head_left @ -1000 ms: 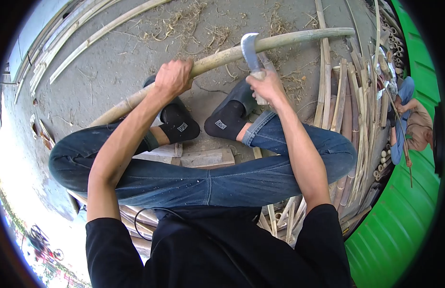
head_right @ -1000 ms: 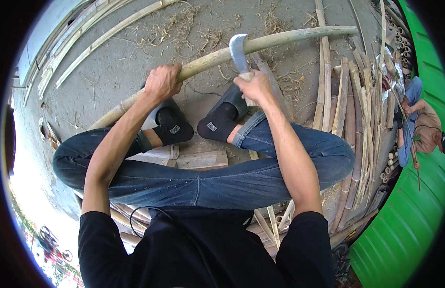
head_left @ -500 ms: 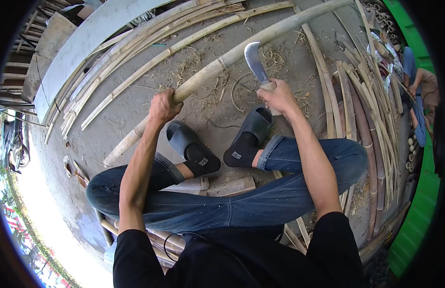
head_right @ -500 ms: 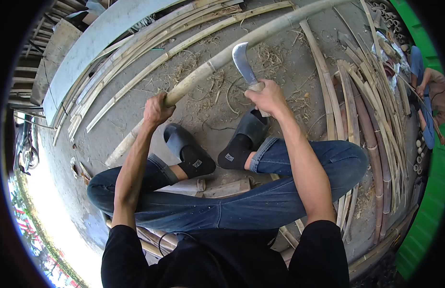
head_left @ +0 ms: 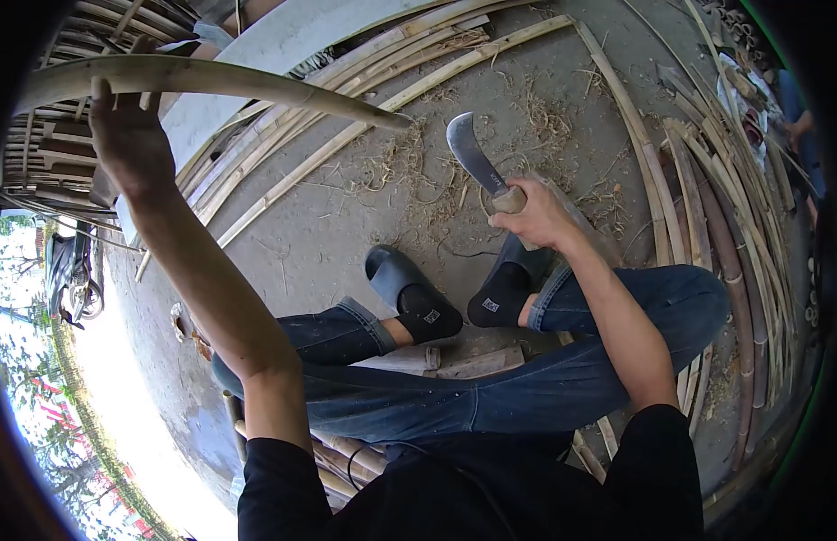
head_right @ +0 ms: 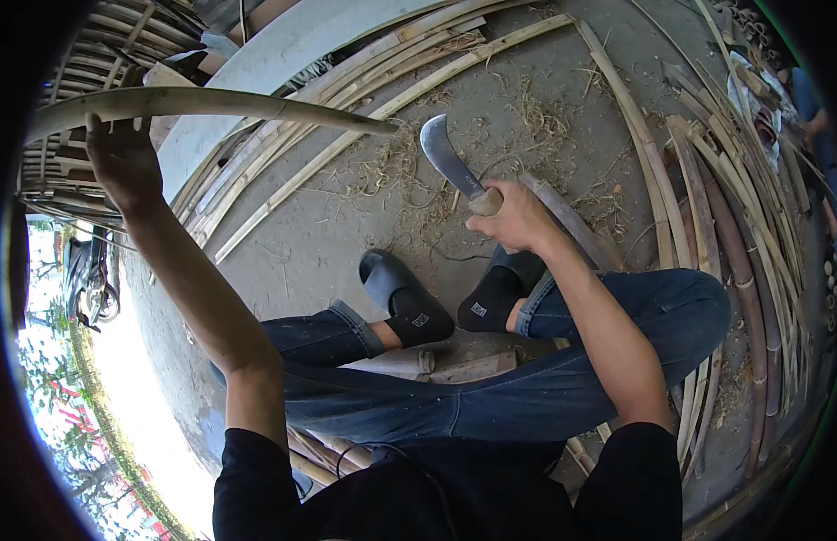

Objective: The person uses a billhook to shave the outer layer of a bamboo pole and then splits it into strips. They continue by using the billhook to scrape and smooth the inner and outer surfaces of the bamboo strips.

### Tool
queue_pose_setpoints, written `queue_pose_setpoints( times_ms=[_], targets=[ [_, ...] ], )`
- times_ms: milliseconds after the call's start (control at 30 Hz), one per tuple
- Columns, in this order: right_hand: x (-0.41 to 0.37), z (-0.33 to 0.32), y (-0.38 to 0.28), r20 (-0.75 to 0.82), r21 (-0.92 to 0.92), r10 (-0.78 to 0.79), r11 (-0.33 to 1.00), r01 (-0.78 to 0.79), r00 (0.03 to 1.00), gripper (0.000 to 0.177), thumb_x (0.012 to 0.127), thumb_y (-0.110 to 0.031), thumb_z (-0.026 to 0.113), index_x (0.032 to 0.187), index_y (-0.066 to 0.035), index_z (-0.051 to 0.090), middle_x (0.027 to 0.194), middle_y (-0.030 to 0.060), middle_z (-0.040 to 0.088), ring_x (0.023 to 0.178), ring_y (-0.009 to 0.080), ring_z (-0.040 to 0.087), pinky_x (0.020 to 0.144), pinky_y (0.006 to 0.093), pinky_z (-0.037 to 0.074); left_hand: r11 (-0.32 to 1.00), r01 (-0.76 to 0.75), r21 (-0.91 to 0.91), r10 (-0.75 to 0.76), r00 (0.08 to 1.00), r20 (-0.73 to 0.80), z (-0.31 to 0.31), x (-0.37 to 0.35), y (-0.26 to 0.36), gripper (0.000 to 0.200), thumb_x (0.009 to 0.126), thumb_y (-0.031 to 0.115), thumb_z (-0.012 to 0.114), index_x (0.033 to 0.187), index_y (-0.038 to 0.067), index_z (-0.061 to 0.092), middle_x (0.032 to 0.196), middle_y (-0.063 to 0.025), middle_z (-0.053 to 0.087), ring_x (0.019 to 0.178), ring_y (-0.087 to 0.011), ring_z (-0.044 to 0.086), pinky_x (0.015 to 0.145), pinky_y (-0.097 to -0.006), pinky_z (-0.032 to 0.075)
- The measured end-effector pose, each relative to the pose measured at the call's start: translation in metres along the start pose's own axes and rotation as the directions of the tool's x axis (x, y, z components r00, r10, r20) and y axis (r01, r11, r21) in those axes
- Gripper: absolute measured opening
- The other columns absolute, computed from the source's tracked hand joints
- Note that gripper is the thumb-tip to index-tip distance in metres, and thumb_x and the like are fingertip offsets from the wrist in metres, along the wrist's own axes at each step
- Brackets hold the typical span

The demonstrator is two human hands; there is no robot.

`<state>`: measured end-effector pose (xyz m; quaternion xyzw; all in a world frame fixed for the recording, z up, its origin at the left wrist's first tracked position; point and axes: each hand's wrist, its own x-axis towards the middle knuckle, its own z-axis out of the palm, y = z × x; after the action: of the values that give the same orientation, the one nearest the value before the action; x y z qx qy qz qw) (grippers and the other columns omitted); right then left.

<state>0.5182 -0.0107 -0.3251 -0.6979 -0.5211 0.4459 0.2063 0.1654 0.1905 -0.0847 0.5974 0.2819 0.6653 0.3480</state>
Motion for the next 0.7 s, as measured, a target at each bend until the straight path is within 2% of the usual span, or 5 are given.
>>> queue_pose_setpoints(
  times_ms=[133, 267, 333, 433, 700],
  targets=[
    [-0.003, 0.003, -0.003, -0.001, 0.019, 0.0, 1.0, 0.0, 1.0, 0.082, 0.07, -0.036, 0.085, 0.135, 0.006, 0.059, 0.124, 0.0258, 0.066, 0.116, 0.0338, 0.066, 0.1, 0.0392, 0.05, 0.949, -0.227, -0.218, 0.232, 0.973, -0.007, -0.021, 0.027, 0.048, 0.062, 0.095, 0.033, 0.058, 0.143, -0.005, 0.045, 0.165, -0.0252, 0.022, 0.152, -0.0519, 0.019, 0.126, -0.0635, 0.013],
    [0.006, 0.015, 0.014, -0.166, -0.016, -0.11, 0.994, 0.109, 0.98, 0.07, 0.07, -0.036, 0.083, 0.125, 0.004, 0.065, 0.107, 0.0225, 0.073, 0.1, 0.0329, 0.071, 0.089, 0.0393, 0.055, 0.754, -0.206, -0.624, 0.355, 0.927, 0.123, -0.168, 0.106, 0.035, 0.025, 0.091, 0.008, 0.058, 0.111, -0.006, 0.065, 0.125, -0.0247, 0.065, 0.124, -0.0399, 0.061, 0.114, -0.0538, 0.044],
    [0.007, 0.013, 0.011, -0.244, -0.037, -0.165, 0.986, 0.161, 0.956, 0.068, 0.07, -0.036, 0.083, 0.123, 0.003, 0.066, 0.106, 0.0222, 0.073, 0.099, 0.0329, 0.072, 0.088, 0.0395, 0.055, 0.821, -0.371, -0.433, 0.24, 0.914, -0.327, -0.107, 0.055, 0.032, 0.016, 0.092, 0.003, 0.054, 0.096, -0.009, 0.063, 0.091, -0.0162, 0.068, 0.091, -0.0276, 0.071, 0.092, -0.0369, 0.059],
    [0.006, 0.002, -0.001, -0.111, 0.062, -0.113, 0.991, 0.12, 0.987, 0.061, 0.069, -0.037, 0.082, 0.114, 0.001, 0.069, 0.101, 0.0212, 0.073, 0.096, 0.0335, 0.072, 0.086, 0.0407, 0.055, 0.782, -0.417, -0.463, 0.122, 0.831, -0.543, -0.097, 0.008, -0.02, 0.019, 0.099, 0.007, 0.045, 0.093, -0.007, 0.056, 0.085, -0.0103, 0.062, 0.084, -0.0266, 0.068, 0.092, -0.0395, 0.061],
    [-0.001, 0.013, -0.007, -0.241, 0.006, -0.194, 0.979, 0.202, 0.951, 0.049, 0.072, -0.031, 0.082, 0.107, 0.001, 0.068, 0.093, 0.0197, 0.071, 0.09, 0.0357, 0.07, 0.083, 0.0433, 0.054, 0.879, 0.023, -0.476, -0.279, 0.836, -0.473, -0.013, -0.124, -0.121, 0.034, 0.105, 0.017, 0.033, 0.124, -0.005, 0.052, 0.108, -0.0132, 0.063, 0.118, -0.0299, 0.059, 0.115, -0.0437, 0.044]
  ],
)
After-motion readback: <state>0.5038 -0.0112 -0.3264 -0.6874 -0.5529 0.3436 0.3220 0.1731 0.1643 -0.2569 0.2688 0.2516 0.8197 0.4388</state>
